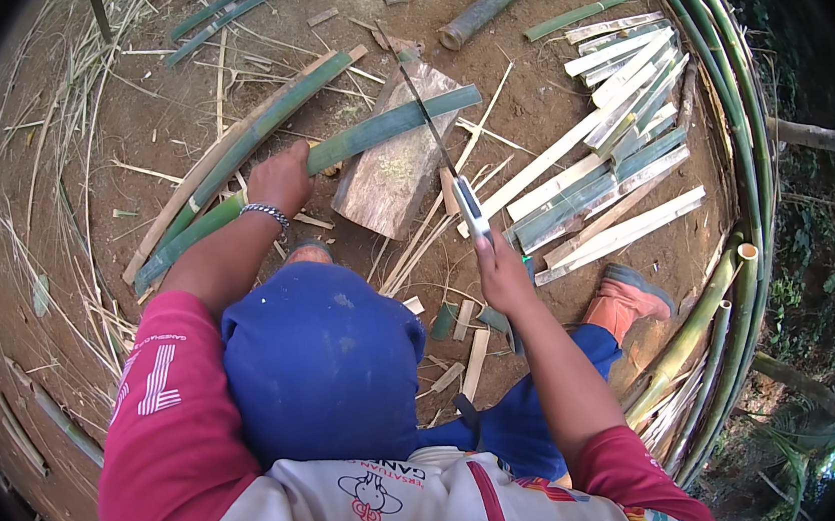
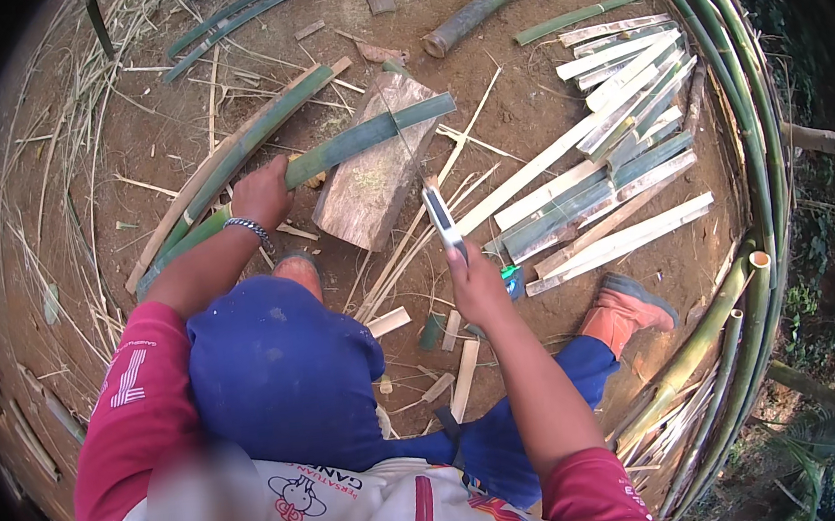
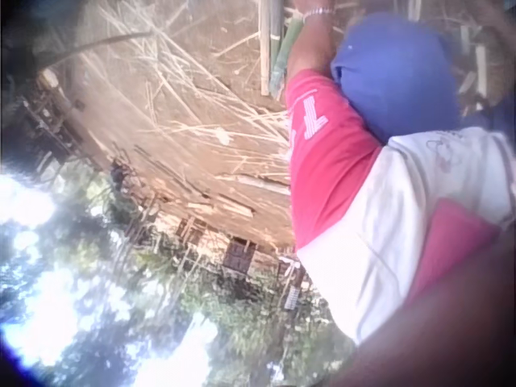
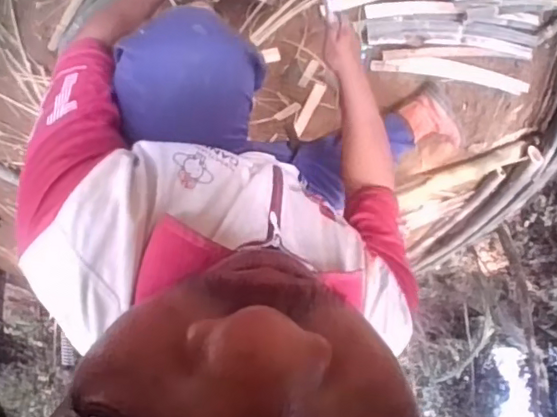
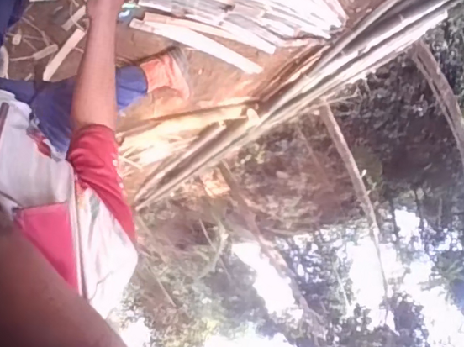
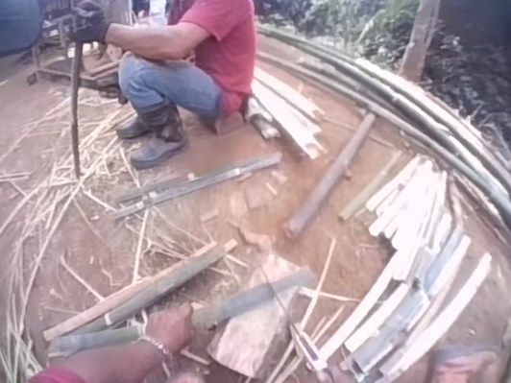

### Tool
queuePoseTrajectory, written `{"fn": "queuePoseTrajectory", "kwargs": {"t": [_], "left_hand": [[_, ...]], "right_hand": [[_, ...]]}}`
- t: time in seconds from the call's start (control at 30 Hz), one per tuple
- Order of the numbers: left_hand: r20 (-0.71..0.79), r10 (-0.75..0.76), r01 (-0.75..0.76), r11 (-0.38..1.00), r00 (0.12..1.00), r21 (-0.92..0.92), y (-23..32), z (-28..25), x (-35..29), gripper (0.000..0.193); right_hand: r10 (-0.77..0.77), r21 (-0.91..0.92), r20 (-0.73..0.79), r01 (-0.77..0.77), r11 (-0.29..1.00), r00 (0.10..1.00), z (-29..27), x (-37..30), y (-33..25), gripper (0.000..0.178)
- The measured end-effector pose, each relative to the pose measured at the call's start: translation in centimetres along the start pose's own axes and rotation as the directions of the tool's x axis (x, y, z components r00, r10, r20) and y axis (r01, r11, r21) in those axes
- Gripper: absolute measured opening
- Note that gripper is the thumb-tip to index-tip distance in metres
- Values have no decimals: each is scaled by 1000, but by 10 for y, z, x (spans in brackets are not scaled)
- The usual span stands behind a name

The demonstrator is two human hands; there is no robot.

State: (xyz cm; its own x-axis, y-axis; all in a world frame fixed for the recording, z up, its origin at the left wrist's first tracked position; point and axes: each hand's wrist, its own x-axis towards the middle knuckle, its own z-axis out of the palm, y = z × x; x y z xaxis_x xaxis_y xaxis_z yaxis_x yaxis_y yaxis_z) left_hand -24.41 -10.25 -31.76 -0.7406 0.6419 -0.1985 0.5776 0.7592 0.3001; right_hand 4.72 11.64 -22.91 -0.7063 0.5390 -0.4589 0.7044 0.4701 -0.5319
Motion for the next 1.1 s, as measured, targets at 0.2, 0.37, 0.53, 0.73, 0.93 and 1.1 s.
{"fn": "queuePoseTrajectory", "kwargs": {"t": [0.2,0.37,0.53,0.73,0.93,1.1], "left_hand": [[23,-47,47,999,999,0,-1,-4,3,24],[-19,-25,25,1000,1000,-3,-4,1,0,22],[35,-37,36,999,999,13,1,-3,3,21],[18,-88,88,996,996,10,-8,6,2,31],[18,-69,69,997,997,-22,-5,1,4,30],[19,-21,21,1000,1000,-7,-8,-5,-2,25]], "right_hand": [[-26,11,0,26,1000,1000,-2,28,-49,47],[67,37,24,-68,997,997,4,-75,33,47],[23,-51,-1,-23,998,1000,2,13,-22,51],[12,-4,10,-12,1000,1000,-1,-18,-16,50],[130,56,76,-134,989,989,2,-60,45,42],[98,-44,54,-96,994,994,-3,-66,28,40]]}}
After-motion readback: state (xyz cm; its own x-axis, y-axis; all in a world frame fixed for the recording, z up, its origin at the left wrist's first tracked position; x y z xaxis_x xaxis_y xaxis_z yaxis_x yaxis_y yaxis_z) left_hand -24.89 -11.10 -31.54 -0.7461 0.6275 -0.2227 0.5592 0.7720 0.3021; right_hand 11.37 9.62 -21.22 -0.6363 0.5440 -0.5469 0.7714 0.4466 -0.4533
